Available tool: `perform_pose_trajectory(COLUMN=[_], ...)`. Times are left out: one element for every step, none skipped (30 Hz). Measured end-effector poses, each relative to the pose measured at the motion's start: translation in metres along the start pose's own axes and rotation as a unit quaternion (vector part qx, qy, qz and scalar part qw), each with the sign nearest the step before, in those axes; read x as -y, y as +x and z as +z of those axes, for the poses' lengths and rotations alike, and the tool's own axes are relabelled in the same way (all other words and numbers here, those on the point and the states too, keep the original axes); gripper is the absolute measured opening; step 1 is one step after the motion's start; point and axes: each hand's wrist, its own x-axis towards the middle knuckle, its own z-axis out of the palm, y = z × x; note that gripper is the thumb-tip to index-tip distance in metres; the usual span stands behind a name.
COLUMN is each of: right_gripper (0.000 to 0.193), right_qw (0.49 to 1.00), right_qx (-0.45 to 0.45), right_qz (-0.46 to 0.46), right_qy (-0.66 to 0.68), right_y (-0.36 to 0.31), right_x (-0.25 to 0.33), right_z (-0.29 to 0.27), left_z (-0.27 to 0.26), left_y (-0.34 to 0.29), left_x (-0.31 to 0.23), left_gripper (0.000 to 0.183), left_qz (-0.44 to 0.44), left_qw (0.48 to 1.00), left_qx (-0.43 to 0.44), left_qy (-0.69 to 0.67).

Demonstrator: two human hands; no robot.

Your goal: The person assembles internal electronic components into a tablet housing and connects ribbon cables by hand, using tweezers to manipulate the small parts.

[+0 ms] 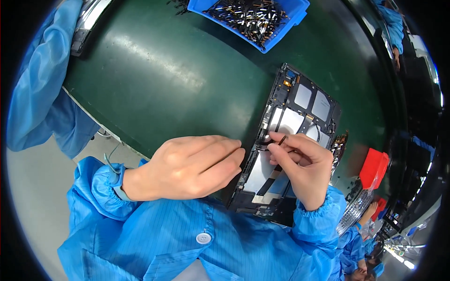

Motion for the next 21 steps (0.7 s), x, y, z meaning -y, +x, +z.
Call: perform_pose_trajectory(right_gripper=[0.024, 0.026, 0.026, 0.028, 0.029, 0.029, 0.032, 0.035, 0.035, 0.037, 0.038, 0.038, 0.038, 0.038, 0.038, 0.036, 0.033, 0.033, 0.030, 0.026, 0.026], right_qw=[1.000, 0.999, 1.000, 0.999, 0.999, 0.999, 0.998, 0.998, 0.998, 0.997, 0.996, 0.996, 0.996, 0.996, 0.996, 0.998, 0.998, 0.998, 0.997, 0.994, 0.994], right_qx=[-0.017, -0.026, -0.024, -0.030, -0.035, -0.034, -0.021, -0.009, -0.008, -0.014, -0.022, -0.023, -0.029, -0.035, -0.034, -0.040, -0.046, -0.046, -0.051, -0.057, -0.056], right_qz=[0.004, 0.000, 0.001, -0.004, -0.009, -0.007, 0.000, 0.004, 0.005, 0.006, 0.008, 0.010, 0.012, 0.012, 0.013, 0.009, 0.005, 0.006, -0.019, -0.044, -0.044], right_qy=[-0.016, -0.020, -0.020, -0.030, -0.040, -0.040, -0.052, -0.063, -0.062, -0.072, -0.085, -0.085, -0.082, -0.078, -0.077, -0.056, -0.034, -0.033, -0.059, -0.084, -0.083], right_y=[0.002, 0.002, 0.002, 0.002, 0.002, 0.002, 0.002, 0.002, 0.002, 0.001, 0.001, 0.001, 0.001, 0.001, 0.002, 0.002, 0.002, 0.002, 0.003, 0.005, 0.008], right_x=[-0.004, -0.007, -0.007, -0.007, -0.005, -0.003, -0.001, 0.001, 0.001, 0.000, 0.001, 0.002, 0.003, 0.002, 0.000, -0.002, -0.004, -0.004, -0.002, -0.001, 0.000], right_z=[0.000, 0.001, 0.002, 0.002, 0.003, 0.003, 0.004, 0.005, 0.005, 0.006, 0.006, 0.007, 0.008, 0.008, 0.008, 0.008, 0.009, 0.008, 0.006, 0.004, 0.000], left_z=[0.002, 0.004, 0.005, 0.007, 0.009, 0.010, 0.012, 0.013, 0.013, 0.014, 0.014, 0.015, 0.015, 0.016, 0.016, 0.016, 0.015, 0.016, 0.016, 0.015, 0.013], left_y=[0.000, -0.002, -0.002, -0.002, -0.002, -0.003, -0.003, -0.002, -0.002, -0.002, -0.001, 0.000, 0.001, 0.002, 0.003, 0.005, 0.006, 0.007, 0.008, 0.009, 0.010], left_x=[0.002, 0.004, 0.006, 0.009, 0.010, 0.011, 0.011, 0.012, 0.012, 0.012, 0.013, 0.014, 0.015, 0.015, 0.015, 0.014, 0.013, 0.012, 0.009, 0.007, 0.004], left_gripper=[0.027, 0.027, 0.027, 0.026, 0.026, 0.026, 0.025, 0.025, 0.025, 0.025, 0.026, 0.026, 0.025, 0.024, 0.024, 0.023, 0.022, 0.022, 0.021, 0.020, 0.020], left_qz=[0.014, 0.025, 0.023, 0.037, 0.051, 0.049, 0.064, 0.081, 0.080, 0.092, 0.106, 0.105, 0.111, 0.117, 0.116, 0.118, 0.121, 0.121, 0.112, 0.103, 0.102], left_qw=[1.000, 0.999, 0.999, 0.998, 0.997, 0.997, 0.996, 0.994, 0.994, 0.992, 0.989, 0.989, 0.988, 0.986, 0.986, 0.984, 0.980, 0.981, 0.981, 0.981, 0.981], left_qx=[0.001, 0.004, 0.005, 0.011, 0.017, 0.018, 0.015, 0.013, 0.015, 0.020, 0.024, 0.025, 0.022, 0.020, 0.021, 0.025, 0.029, 0.031, 0.044, 0.058, 0.059], left_qy=[0.026, 0.041, 0.040, 0.047, 0.055, 0.053, 0.064, 0.077, 0.078, 0.089, 0.099, 0.097, 0.106, 0.117, 0.116, 0.134, 0.152, 0.152, 0.153, 0.154, 0.154])
